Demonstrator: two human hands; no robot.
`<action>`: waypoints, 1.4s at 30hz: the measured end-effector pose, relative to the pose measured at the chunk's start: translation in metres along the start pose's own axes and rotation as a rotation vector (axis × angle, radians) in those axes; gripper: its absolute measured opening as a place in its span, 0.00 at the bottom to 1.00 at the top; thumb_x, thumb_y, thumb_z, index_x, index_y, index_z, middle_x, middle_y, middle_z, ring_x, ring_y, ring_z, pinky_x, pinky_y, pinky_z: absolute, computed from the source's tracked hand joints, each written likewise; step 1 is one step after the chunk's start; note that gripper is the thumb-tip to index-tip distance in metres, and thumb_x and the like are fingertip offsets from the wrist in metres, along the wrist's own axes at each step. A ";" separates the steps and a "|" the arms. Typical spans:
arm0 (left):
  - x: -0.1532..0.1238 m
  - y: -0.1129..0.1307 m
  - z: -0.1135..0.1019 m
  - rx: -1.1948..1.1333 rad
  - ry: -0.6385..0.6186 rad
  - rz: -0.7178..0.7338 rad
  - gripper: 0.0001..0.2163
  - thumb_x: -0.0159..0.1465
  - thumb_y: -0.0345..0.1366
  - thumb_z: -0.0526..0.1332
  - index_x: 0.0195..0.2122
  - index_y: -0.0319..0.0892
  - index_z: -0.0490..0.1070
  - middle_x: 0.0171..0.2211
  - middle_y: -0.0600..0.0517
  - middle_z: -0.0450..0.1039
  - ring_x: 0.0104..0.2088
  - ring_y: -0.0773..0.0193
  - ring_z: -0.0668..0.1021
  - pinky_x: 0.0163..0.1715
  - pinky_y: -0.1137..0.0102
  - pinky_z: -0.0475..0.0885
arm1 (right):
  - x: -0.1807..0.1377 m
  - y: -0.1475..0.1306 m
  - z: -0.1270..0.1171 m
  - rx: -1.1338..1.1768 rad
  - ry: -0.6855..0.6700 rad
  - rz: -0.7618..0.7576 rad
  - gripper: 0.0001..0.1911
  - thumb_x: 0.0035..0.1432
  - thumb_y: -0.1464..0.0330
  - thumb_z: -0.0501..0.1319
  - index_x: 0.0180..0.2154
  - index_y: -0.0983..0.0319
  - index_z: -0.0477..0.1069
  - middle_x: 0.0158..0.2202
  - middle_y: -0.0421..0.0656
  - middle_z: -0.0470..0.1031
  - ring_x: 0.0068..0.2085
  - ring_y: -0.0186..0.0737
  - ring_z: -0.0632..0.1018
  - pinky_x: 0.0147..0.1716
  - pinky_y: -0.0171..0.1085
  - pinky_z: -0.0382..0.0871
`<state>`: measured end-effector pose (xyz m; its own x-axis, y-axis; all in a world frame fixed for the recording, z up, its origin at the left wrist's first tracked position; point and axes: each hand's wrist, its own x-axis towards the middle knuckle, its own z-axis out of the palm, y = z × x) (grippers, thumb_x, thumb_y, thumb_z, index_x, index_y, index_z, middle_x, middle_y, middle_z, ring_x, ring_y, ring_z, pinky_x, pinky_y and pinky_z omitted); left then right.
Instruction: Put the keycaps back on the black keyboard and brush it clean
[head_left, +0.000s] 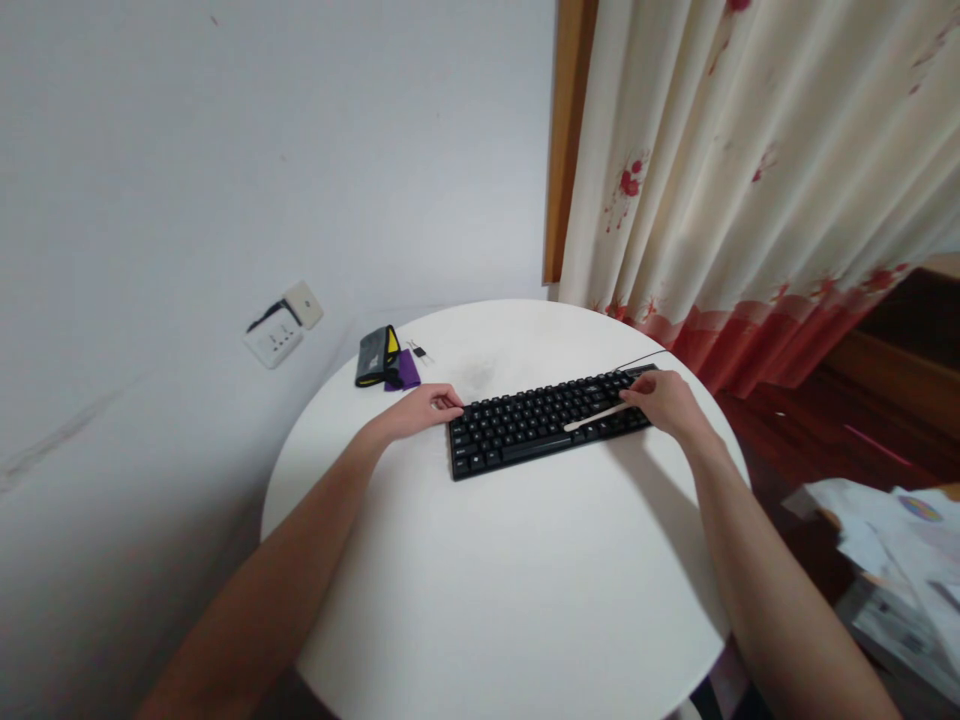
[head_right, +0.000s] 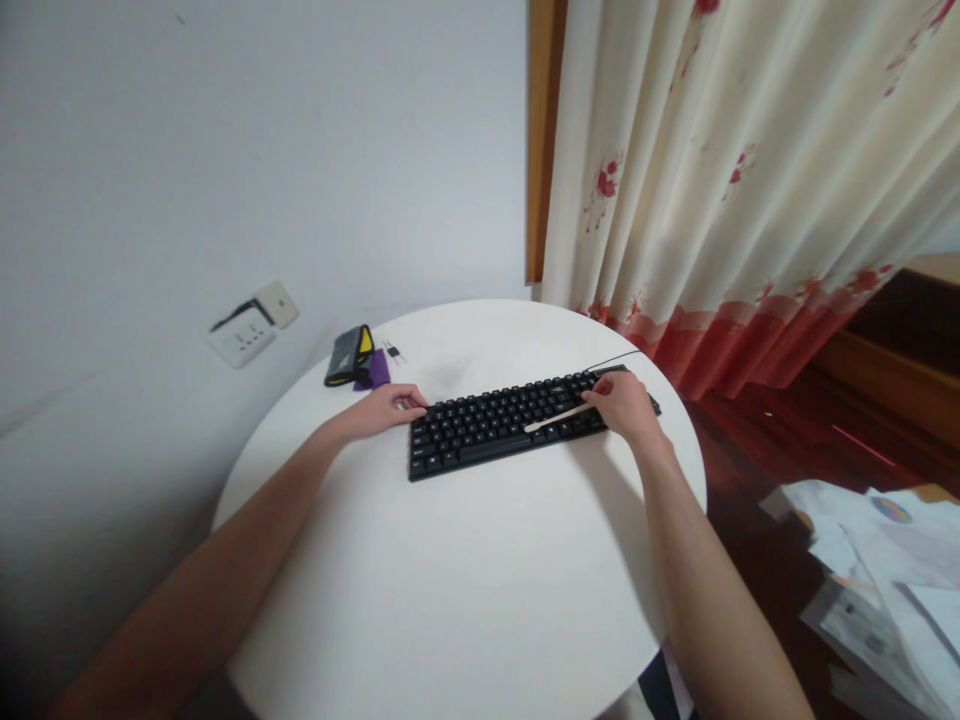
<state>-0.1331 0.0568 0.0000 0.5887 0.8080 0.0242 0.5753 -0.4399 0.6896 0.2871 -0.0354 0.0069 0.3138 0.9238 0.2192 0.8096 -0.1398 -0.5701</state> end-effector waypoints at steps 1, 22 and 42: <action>0.000 0.000 0.000 0.000 0.000 -0.001 0.14 0.60 0.46 0.64 0.37 0.40 0.75 0.35 0.49 0.78 0.36 0.61 0.78 0.40 0.66 0.73 | 0.000 -0.001 0.000 0.021 0.001 -0.022 0.10 0.49 0.60 0.66 0.25 0.61 0.75 0.24 0.43 0.76 0.27 0.39 0.74 0.28 0.37 0.62; 0.001 -0.003 0.000 0.002 -0.002 -0.006 0.14 0.59 0.47 0.64 0.37 0.40 0.75 0.35 0.49 0.78 0.36 0.61 0.77 0.40 0.66 0.73 | -0.001 -0.015 0.003 0.347 -0.005 -0.147 0.21 0.45 0.51 0.69 0.23 0.63 0.72 0.21 0.42 0.73 0.24 0.35 0.69 0.25 0.36 0.59; 0.001 0.002 0.000 -0.013 -0.008 -0.002 0.14 0.59 0.46 0.64 0.37 0.40 0.75 0.35 0.49 0.78 0.36 0.61 0.77 0.40 0.66 0.72 | -0.023 -0.054 0.023 0.853 -0.239 0.081 0.25 0.48 0.48 0.65 0.28 0.66 0.74 0.18 0.34 0.58 0.20 0.27 0.56 0.18 0.32 0.48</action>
<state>-0.1315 0.0567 0.0017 0.5924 0.8055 0.0169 0.5692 -0.4332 0.6988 0.2248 -0.0409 0.0148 0.1647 0.9857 0.0355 0.1145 0.0167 -0.9933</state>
